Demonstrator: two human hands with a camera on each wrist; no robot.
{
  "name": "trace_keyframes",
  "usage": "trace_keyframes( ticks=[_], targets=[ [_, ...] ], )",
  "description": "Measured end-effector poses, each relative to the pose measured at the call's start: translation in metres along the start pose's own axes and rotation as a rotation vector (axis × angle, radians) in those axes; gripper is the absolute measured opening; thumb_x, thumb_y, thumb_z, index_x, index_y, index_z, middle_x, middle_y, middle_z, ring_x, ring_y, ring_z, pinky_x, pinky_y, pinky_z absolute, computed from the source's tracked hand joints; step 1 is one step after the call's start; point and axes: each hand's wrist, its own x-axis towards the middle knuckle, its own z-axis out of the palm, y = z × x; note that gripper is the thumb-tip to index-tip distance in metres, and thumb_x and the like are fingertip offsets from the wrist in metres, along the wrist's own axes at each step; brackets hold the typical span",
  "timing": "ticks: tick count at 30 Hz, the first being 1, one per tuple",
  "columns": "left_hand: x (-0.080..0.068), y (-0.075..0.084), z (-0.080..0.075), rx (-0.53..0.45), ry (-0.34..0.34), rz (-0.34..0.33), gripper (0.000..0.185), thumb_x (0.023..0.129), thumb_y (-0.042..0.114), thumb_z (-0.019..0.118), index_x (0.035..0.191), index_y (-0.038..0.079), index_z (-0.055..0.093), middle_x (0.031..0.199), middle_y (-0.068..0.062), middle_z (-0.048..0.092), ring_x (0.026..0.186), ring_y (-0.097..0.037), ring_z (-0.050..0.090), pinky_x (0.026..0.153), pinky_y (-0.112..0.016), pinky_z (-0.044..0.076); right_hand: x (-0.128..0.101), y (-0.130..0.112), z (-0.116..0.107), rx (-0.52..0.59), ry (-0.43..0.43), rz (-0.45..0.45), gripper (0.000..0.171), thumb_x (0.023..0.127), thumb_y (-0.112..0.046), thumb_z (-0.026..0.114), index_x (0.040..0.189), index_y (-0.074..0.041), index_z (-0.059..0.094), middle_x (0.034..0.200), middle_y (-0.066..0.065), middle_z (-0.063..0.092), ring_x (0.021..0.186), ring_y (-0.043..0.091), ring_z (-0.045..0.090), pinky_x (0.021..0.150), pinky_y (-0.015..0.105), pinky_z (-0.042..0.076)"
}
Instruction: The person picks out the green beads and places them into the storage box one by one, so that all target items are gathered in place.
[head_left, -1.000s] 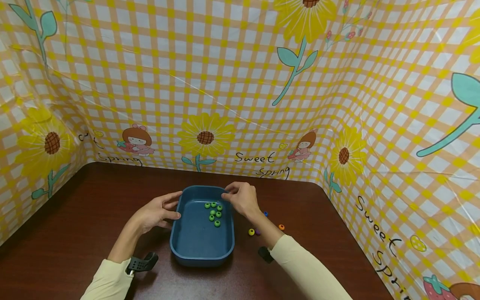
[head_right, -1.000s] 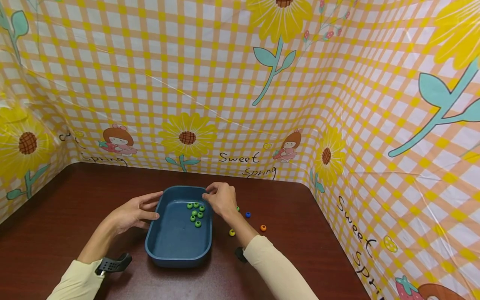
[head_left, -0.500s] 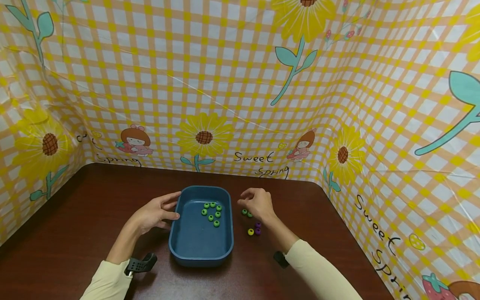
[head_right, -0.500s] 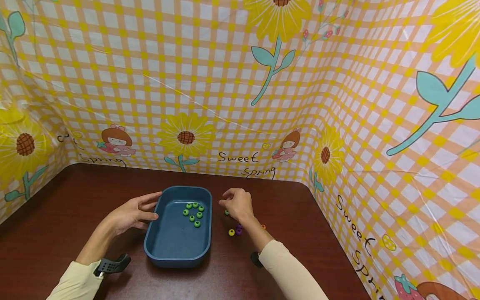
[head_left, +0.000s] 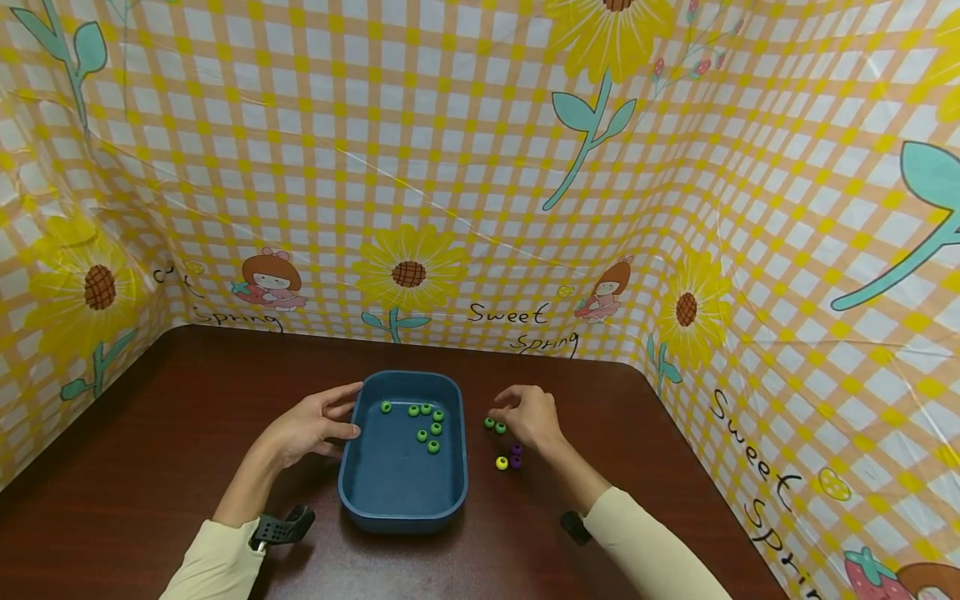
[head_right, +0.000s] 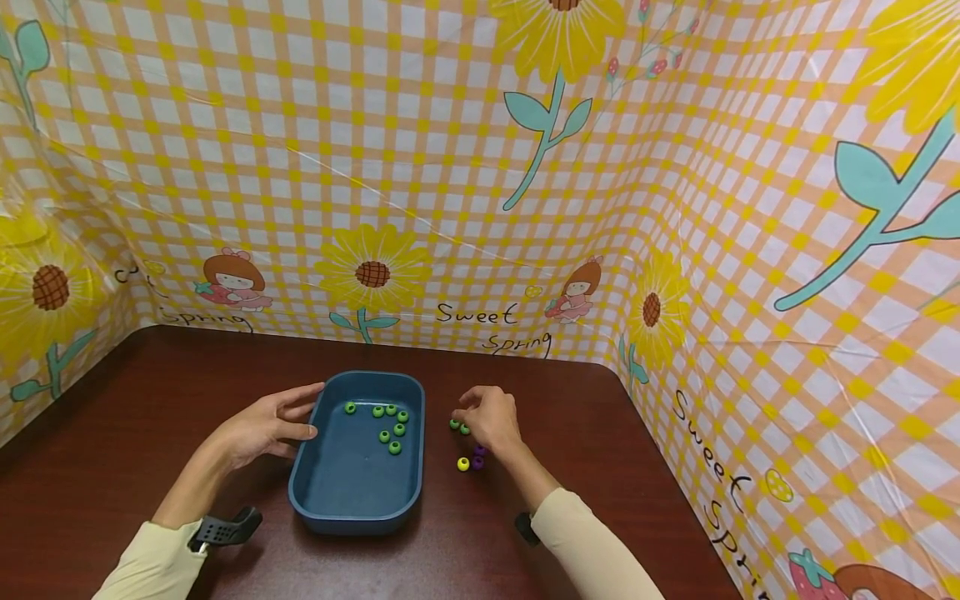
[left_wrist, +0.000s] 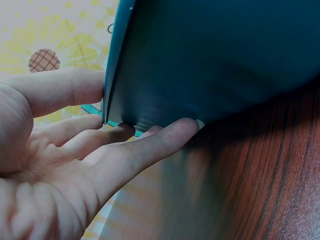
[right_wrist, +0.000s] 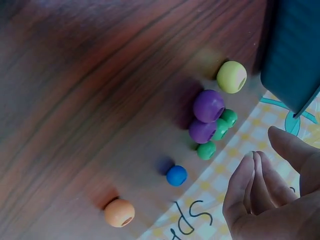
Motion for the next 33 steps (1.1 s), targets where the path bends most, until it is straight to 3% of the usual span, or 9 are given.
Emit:
trace_keyframes(
  ticks=[10,21,33],
  targets=[
    [0.0,0.0,-0.002,0.002,-0.006,0.004,0.079,0.095,-0.001,0.065,0.161,0.004,0.021,0.16,-0.031,0.029,0.131,-0.052,0.052,0.086,-0.058,0.058,-0.003,0.007,-0.001,-0.023,-0.045,0.031,0.024,0.085,-0.016,0.081,0.106,-0.004,0.078,0.081,0.004,0.074,0.067,0.013,0.065,0.058,0.029,0.051],
    [-0.003,0.003,0.0,-0.005,-0.014,0.005,0.08,0.096,-0.001,0.064,0.161,0.003,0.02,0.161,-0.031,0.027,0.131,-0.053,0.052,0.086,-0.059,0.057,-0.004,0.014,-0.003,-0.033,-0.039,0.041,0.024,0.082,-0.012,0.082,0.104,-0.004,0.078,0.075,0.005,0.074,0.062,0.012,0.061,0.059,0.029,0.047],
    [-0.001,0.001,0.0,0.007,0.009,-0.007,0.081,0.094,0.001,0.067,0.161,0.005,0.023,0.16,-0.03,0.029,0.132,-0.053,0.051,0.087,-0.06,0.057,-0.005,0.018,0.006,-0.05,-0.076,0.067,0.019,0.082,-0.014,0.083,0.1,-0.008,0.079,0.068,-0.001,0.071,0.062,0.012,0.059,0.057,0.027,0.046]
  ],
)
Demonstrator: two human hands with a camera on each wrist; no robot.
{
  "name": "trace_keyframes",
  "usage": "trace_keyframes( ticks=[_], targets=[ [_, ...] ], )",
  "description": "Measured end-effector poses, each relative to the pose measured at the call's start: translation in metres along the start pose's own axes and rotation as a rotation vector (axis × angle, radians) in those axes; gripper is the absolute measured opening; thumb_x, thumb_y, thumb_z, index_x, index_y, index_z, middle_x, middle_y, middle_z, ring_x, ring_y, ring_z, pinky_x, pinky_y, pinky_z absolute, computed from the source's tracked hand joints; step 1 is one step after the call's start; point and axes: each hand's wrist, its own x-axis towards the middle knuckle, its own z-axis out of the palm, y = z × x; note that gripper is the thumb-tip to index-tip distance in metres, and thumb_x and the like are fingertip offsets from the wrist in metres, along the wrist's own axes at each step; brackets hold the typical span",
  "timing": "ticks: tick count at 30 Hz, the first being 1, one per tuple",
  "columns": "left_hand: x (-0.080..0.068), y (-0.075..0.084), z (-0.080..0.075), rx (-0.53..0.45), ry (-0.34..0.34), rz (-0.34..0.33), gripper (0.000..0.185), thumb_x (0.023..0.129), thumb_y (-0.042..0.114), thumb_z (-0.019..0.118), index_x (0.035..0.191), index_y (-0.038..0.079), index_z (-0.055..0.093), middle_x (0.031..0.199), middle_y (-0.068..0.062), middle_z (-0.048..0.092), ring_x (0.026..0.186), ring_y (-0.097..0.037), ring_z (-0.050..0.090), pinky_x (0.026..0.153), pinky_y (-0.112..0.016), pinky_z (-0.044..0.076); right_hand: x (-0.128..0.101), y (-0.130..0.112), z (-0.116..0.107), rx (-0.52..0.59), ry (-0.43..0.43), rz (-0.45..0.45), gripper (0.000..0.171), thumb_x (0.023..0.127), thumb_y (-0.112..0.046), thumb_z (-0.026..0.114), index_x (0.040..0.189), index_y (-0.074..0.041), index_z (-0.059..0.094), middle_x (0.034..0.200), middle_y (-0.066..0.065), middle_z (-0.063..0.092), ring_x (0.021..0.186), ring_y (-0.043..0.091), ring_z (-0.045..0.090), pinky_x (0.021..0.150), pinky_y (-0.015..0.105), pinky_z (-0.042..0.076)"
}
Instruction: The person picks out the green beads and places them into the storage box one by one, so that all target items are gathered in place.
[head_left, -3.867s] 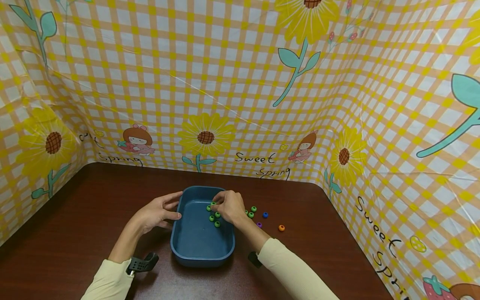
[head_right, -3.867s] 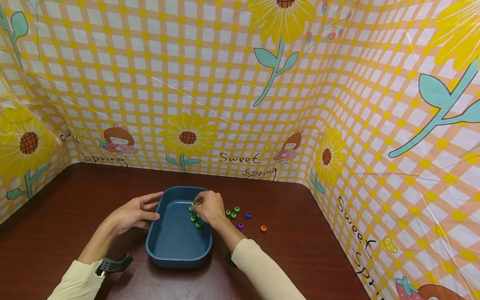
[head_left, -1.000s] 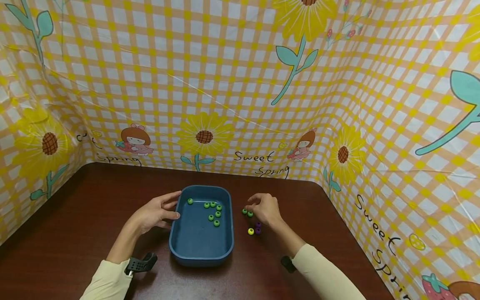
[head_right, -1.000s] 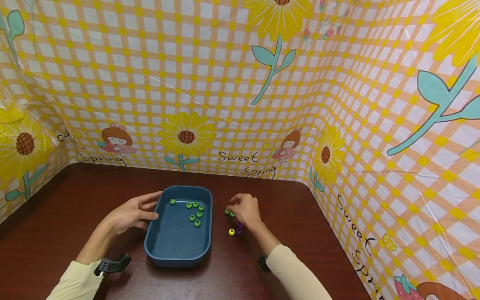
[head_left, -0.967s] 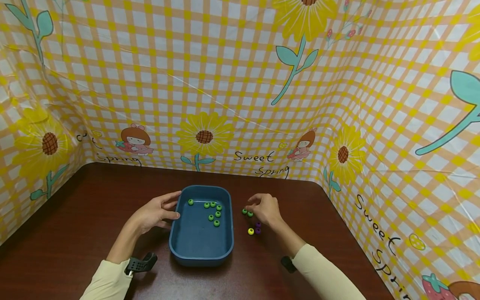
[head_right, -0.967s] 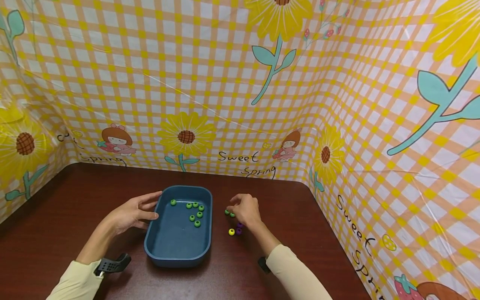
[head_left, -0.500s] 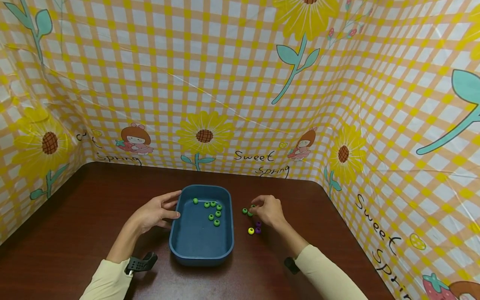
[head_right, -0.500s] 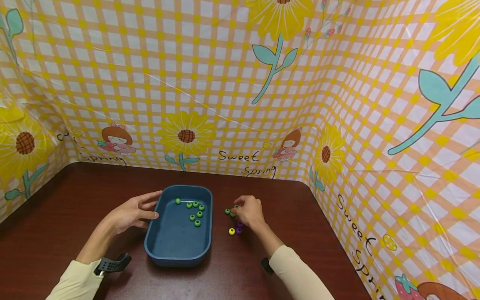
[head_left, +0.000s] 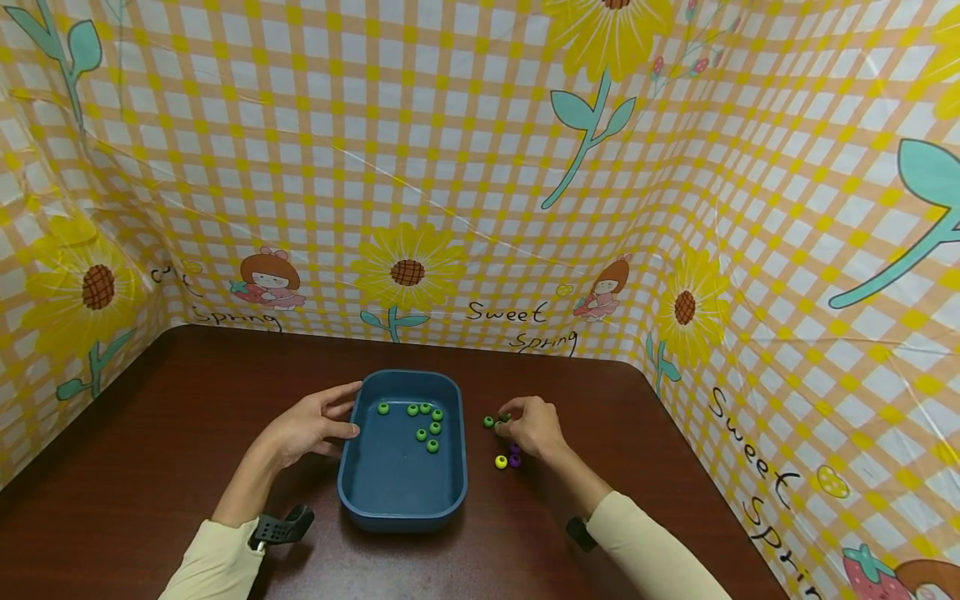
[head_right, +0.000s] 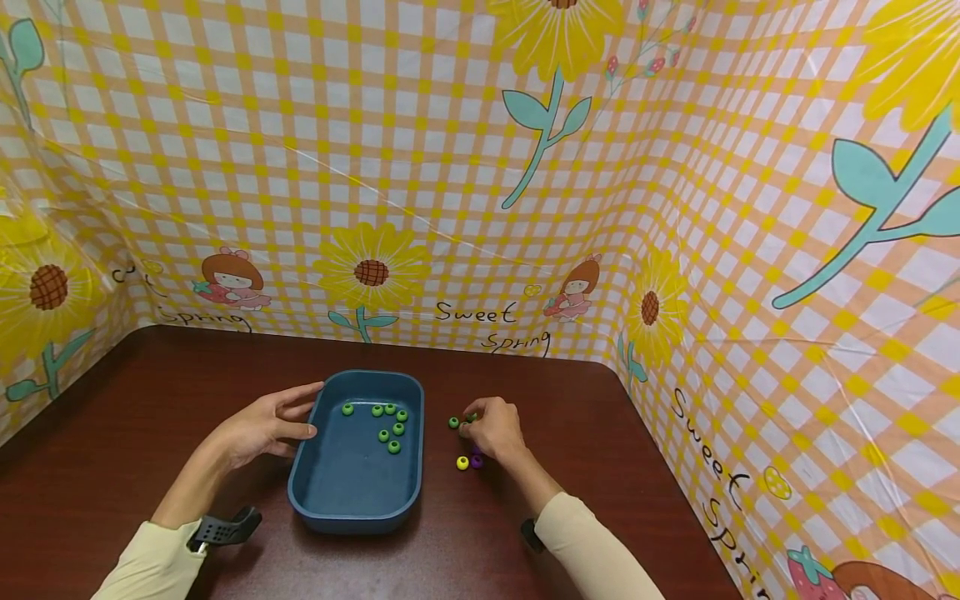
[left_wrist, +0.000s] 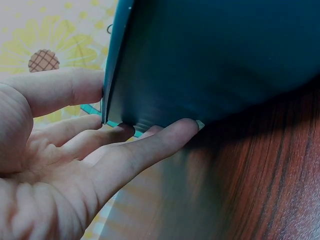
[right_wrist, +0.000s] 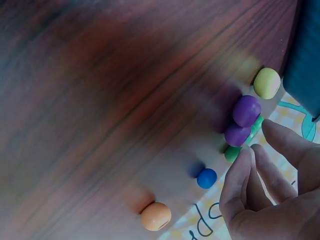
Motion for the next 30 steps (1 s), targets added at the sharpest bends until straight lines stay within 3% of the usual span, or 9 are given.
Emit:
trace_keyframes(
  ticks=[13,21,30],
  targets=[
    [-0.0004,0.0012,0.0014,0.003,-0.001,0.003,0.079,0.095,-0.001,0.065,0.161,0.004,0.023,0.16,-0.031,0.03,0.131,-0.053,0.053,0.086,-0.06,0.057,-0.0006,0.0003,0.0025,-0.023,-0.026,0.015,0.018,0.081,-0.013,0.083,0.099,-0.01,0.08,0.072,-0.001,0.072,0.073,0.016,0.062,0.063,0.03,0.051],
    [-0.0013,0.0022,0.0028,0.003,0.0,0.0,0.08,0.095,-0.001,0.066,0.161,0.004,0.022,0.16,-0.031,0.03,0.131,-0.052,0.053,0.087,-0.06,0.057,-0.0008,0.002,0.0033,-0.045,-0.017,0.011,0.017,0.08,-0.014,0.084,0.097,-0.01,0.081,0.093,0.007,0.077,0.081,0.019,0.066,0.067,0.034,0.055],
    [-0.0021,0.0014,0.0026,0.025,-0.014,0.013,0.079,0.096,0.001,0.065,0.161,0.003,0.021,0.159,-0.032,0.03,0.13,-0.052,0.054,0.088,-0.059,0.057,-0.0004,0.0035,0.005,-0.048,-0.014,0.0,0.013,0.081,-0.012,0.082,0.093,-0.011,0.081,0.097,0.008,0.077,0.086,0.021,0.066,0.069,0.035,0.055]
  ],
)
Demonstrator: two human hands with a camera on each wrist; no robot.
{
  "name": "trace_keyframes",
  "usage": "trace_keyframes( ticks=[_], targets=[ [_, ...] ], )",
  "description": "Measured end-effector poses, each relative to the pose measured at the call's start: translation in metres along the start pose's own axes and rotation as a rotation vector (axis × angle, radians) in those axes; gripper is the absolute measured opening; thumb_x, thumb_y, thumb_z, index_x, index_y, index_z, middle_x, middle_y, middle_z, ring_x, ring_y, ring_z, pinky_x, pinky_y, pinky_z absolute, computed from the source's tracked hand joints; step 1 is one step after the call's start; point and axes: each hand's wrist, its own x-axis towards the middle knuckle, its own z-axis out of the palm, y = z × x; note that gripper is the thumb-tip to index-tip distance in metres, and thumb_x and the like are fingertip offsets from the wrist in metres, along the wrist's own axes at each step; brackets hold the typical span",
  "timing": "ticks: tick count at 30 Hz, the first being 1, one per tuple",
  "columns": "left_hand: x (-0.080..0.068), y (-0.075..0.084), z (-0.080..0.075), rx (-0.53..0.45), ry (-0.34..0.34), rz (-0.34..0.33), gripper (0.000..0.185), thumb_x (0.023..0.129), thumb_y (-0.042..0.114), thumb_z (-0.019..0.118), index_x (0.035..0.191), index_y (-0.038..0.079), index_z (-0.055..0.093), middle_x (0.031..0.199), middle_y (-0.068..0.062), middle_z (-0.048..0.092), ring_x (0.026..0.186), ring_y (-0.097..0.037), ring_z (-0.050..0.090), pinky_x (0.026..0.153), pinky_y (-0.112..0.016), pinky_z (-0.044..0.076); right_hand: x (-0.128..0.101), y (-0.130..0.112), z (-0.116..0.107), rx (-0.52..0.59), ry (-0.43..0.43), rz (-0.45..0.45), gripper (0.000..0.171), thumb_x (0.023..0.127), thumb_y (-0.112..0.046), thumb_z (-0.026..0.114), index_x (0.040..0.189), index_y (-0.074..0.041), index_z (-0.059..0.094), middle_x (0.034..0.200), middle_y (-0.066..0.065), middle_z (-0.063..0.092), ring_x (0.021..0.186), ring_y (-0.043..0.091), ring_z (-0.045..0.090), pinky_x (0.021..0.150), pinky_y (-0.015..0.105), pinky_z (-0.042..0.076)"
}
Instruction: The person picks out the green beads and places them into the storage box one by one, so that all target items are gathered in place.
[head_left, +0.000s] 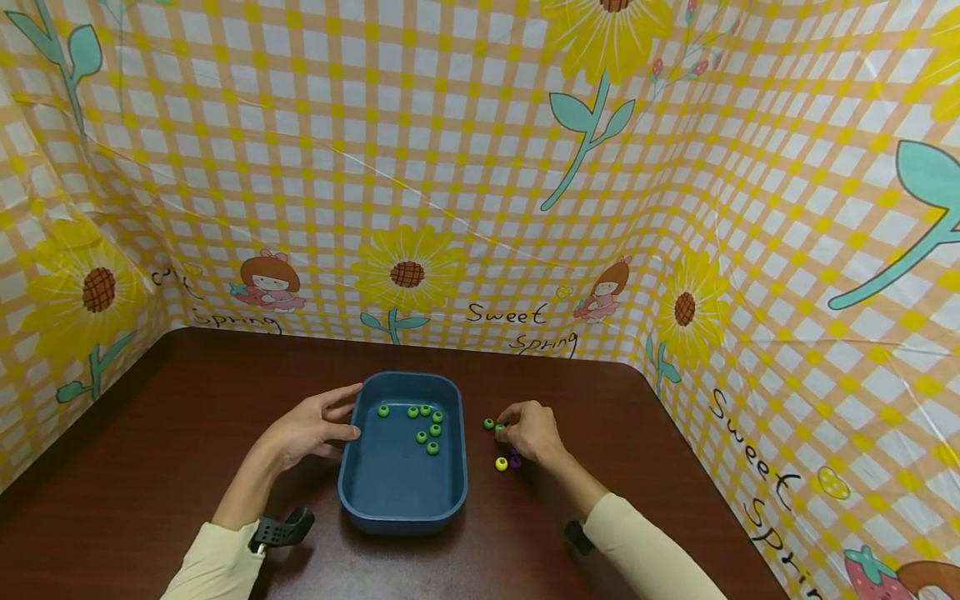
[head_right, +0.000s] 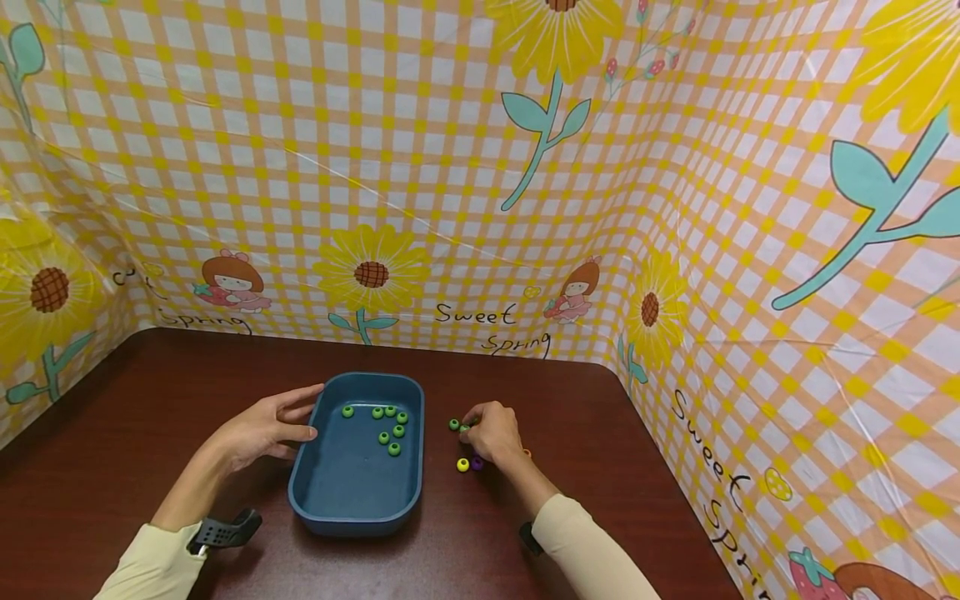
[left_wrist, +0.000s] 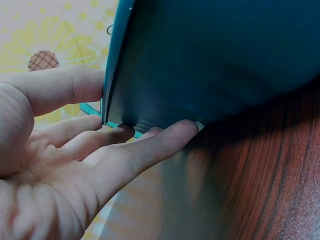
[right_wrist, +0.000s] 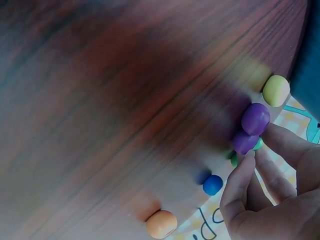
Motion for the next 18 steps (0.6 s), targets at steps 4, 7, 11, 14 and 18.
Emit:
trace_keyframes(
  ticks=[4,7,11,14,18],
  targets=[
    [-0.0003,-0.0001,-0.0002,-0.001,0.001,0.003,0.079,0.096,0.0,0.065,0.161,0.003,0.021,0.159,-0.032,0.031,0.129,-0.052,0.055,0.087,-0.059,0.058,0.0001,0.0006,0.0007,0.008,-0.003,0.009,0.012,0.081,-0.011,0.082,0.093,-0.012,0.081,0.092,0.006,0.077,0.08,0.019,0.065,0.064,0.032,0.053],
    [0.0,0.0,-0.0002,-0.005,0.001,0.004,0.079,0.096,0.0,0.065,0.161,0.004,0.022,0.159,-0.032,0.031,0.129,-0.053,0.055,0.087,-0.06,0.057,0.0002,0.0006,0.0005,0.007,0.0,0.009,0.012,0.081,-0.011,0.082,0.093,-0.011,0.081,0.089,0.005,0.076,0.077,0.018,0.064,0.063,0.031,0.052],
    [0.0,-0.0001,0.0001,-0.01,0.002,0.005,0.079,0.096,0.0,0.065,0.161,0.003,0.022,0.159,-0.032,0.031,0.13,-0.053,0.054,0.087,-0.06,0.057,0.0002,0.0005,0.0003,0.003,0.005,0.006,0.012,0.08,-0.01,0.082,0.092,-0.011,0.081,0.089,0.005,0.076,0.078,0.018,0.064,0.064,0.032,0.053],
    [-0.0003,-0.0003,0.0002,-0.009,0.003,0.006,0.079,0.096,0.0,0.065,0.161,0.003,0.022,0.159,-0.032,0.031,0.13,-0.053,0.053,0.086,-0.06,0.057,0.0001,0.0002,0.0,0.003,0.009,0.004,0.011,0.081,-0.01,0.082,0.091,-0.011,0.081,0.091,0.006,0.077,0.08,0.019,0.065,0.065,0.033,0.054],
    [-0.0003,-0.0005,-0.0002,-0.011,0.002,0.007,0.079,0.096,-0.001,0.065,0.161,0.003,0.022,0.159,-0.032,0.03,0.13,-0.054,0.053,0.086,-0.06,0.057,-0.0001,-0.0022,-0.0013,0.016,0.019,-0.005,0.011,0.08,-0.01,0.082,0.091,-0.01,0.08,0.086,0.005,0.077,0.076,0.018,0.065,0.063,0.033,0.053]
  ],
)
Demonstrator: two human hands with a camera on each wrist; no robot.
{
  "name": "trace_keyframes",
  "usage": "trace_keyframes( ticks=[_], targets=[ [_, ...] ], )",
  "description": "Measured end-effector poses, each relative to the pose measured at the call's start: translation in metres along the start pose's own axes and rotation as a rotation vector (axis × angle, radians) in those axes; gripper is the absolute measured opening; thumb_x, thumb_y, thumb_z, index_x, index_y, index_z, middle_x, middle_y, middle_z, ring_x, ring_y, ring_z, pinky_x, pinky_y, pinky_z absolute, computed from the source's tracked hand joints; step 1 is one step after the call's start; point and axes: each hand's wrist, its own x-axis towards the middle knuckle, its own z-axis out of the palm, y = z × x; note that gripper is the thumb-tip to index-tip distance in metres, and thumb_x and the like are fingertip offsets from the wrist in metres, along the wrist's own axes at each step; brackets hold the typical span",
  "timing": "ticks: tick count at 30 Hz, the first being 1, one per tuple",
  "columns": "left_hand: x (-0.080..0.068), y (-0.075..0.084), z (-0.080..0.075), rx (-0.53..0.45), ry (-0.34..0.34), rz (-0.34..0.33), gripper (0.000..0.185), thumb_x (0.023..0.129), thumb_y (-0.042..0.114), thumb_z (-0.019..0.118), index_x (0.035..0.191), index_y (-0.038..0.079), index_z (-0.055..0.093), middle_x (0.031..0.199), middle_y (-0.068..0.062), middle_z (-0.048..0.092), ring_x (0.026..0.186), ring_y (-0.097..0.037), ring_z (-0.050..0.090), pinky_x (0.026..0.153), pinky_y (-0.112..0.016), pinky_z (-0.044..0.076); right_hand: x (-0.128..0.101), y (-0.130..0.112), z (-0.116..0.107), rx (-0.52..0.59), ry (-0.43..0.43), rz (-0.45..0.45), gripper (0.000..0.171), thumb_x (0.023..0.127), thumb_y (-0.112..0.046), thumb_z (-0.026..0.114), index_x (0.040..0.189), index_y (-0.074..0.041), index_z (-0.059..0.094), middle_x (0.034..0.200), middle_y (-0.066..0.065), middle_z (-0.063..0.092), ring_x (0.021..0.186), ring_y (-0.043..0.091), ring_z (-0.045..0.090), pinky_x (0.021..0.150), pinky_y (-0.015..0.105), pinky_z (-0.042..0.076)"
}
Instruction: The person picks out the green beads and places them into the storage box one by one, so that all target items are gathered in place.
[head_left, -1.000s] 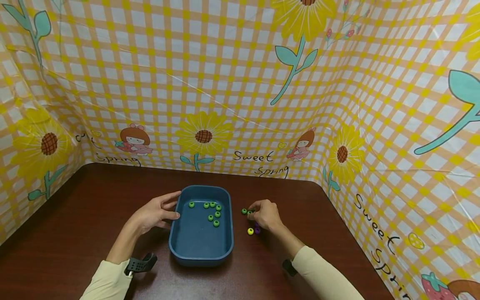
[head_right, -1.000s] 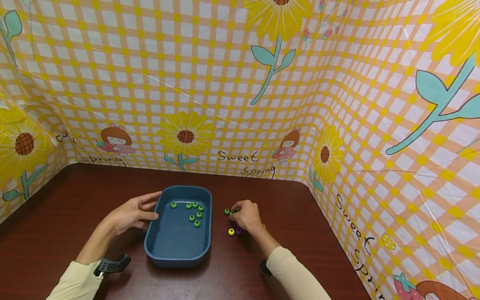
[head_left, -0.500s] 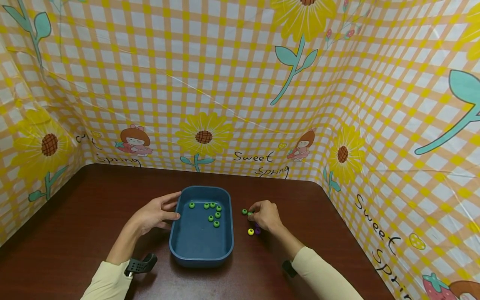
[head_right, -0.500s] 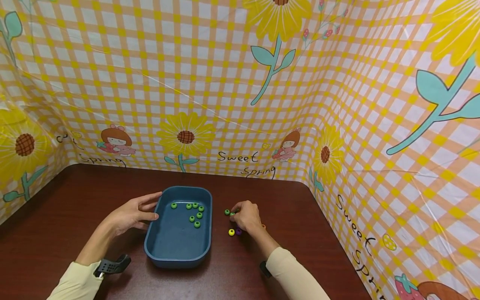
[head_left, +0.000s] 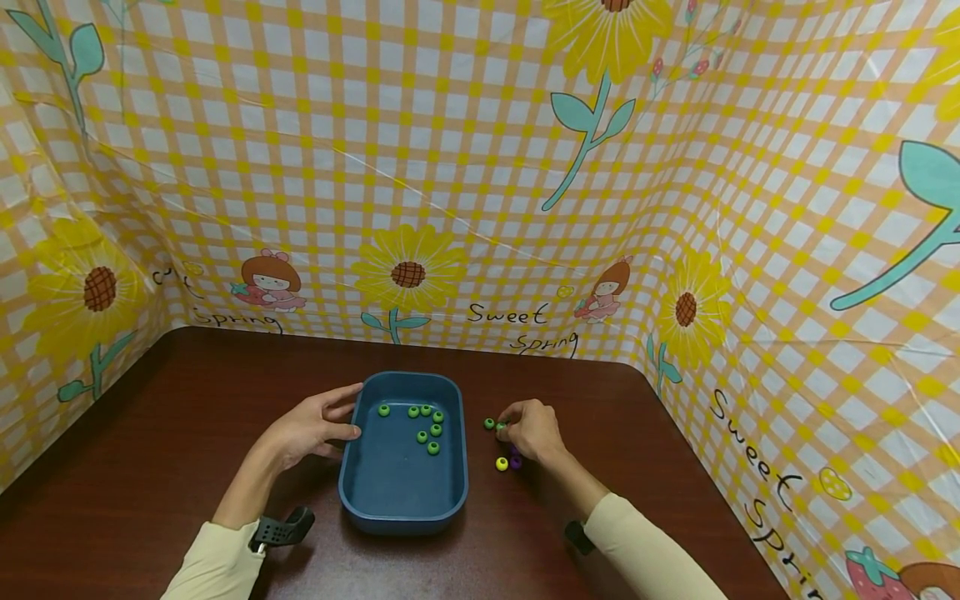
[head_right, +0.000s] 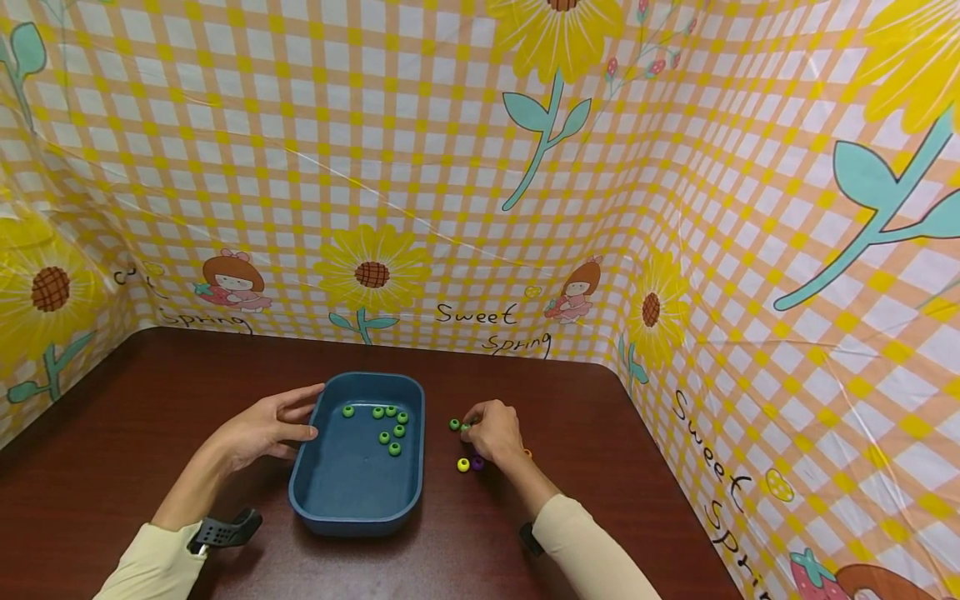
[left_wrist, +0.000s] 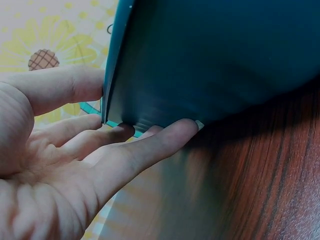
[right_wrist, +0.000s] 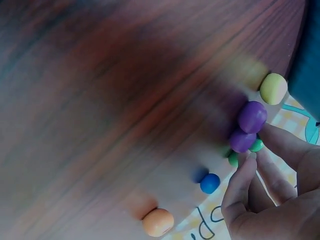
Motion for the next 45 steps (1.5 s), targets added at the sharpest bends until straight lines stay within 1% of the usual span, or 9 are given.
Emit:
trace_keyframes(
  ticks=[4,11,19,30,37,45],
  targets=[
    [0.0,0.0,0.0,-0.003,-0.003,0.002,0.079,0.096,-0.001,0.065,0.161,0.003,0.022,0.16,-0.032,0.03,0.131,-0.053,0.053,0.087,-0.06,0.057,0.001,-0.005,-0.003,0.022,0.016,-0.021,0.011,0.08,-0.009,0.082,0.091,-0.008,0.08,0.076,0.003,0.075,0.07,0.016,0.064,0.06,0.031,0.052],
    [0.001,-0.001,-0.001,-0.006,-0.008,0.008,0.079,0.096,0.0,0.065,0.161,0.003,0.021,0.16,-0.032,0.029,0.13,-0.053,0.054,0.087,-0.059,0.057,0.003,-0.012,-0.007,0.05,0.034,-0.045,0.011,0.079,-0.007,0.081,0.09,-0.007,0.079,0.073,0.001,0.072,0.066,0.014,0.057,0.056,0.027,0.046],
    [0.0,-0.001,-0.001,-0.006,-0.011,0.006,0.079,0.096,-0.001,0.064,0.161,0.003,0.02,0.16,-0.032,0.028,0.13,-0.053,0.053,0.087,-0.06,0.057,0.003,-0.023,-0.011,0.06,0.047,-0.06,0.012,0.079,-0.01,0.083,0.09,-0.009,0.078,0.079,0.003,0.073,0.071,0.015,0.063,0.061,0.03,0.049],
    [0.0,0.0,-0.001,-0.003,-0.011,0.004,0.079,0.096,0.0,0.064,0.161,0.004,0.021,0.16,-0.031,0.028,0.131,-0.053,0.052,0.087,-0.059,0.058,0.006,-0.038,-0.014,0.08,0.046,-0.066,0.012,0.082,-0.014,0.083,0.091,-0.01,0.076,0.077,0.001,0.074,0.072,0.014,0.066,0.064,0.031,0.053],
    [0.001,0.0,-0.001,0.007,-0.004,-0.001,0.079,0.096,0.001,0.065,0.161,0.004,0.021,0.16,-0.031,0.029,0.131,-0.054,0.052,0.087,-0.06,0.057,0.004,-0.049,-0.014,0.125,0.049,-0.104,0.012,0.084,-0.014,0.082,0.093,-0.009,0.075,0.08,0.003,0.075,0.068,0.013,0.068,0.064,0.032,0.055],
    [0.001,0.0,-0.001,0.001,-0.008,-0.004,0.079,0.096,0.0,0.065,0.161,0.004,0.021,0.16,-0.031,0.029,0.132,-0.054,0.052,0.088,-0.06,0.057,0.001,-0.061,-0.012,0.147,0.075,-0.132,0.013,0.084,-0.015,0.083,0.093,-0.008,0.075,0.083,0.005,0.076,0.071,0.015,0.069,0.064,0.032,0.055]
  ],
)
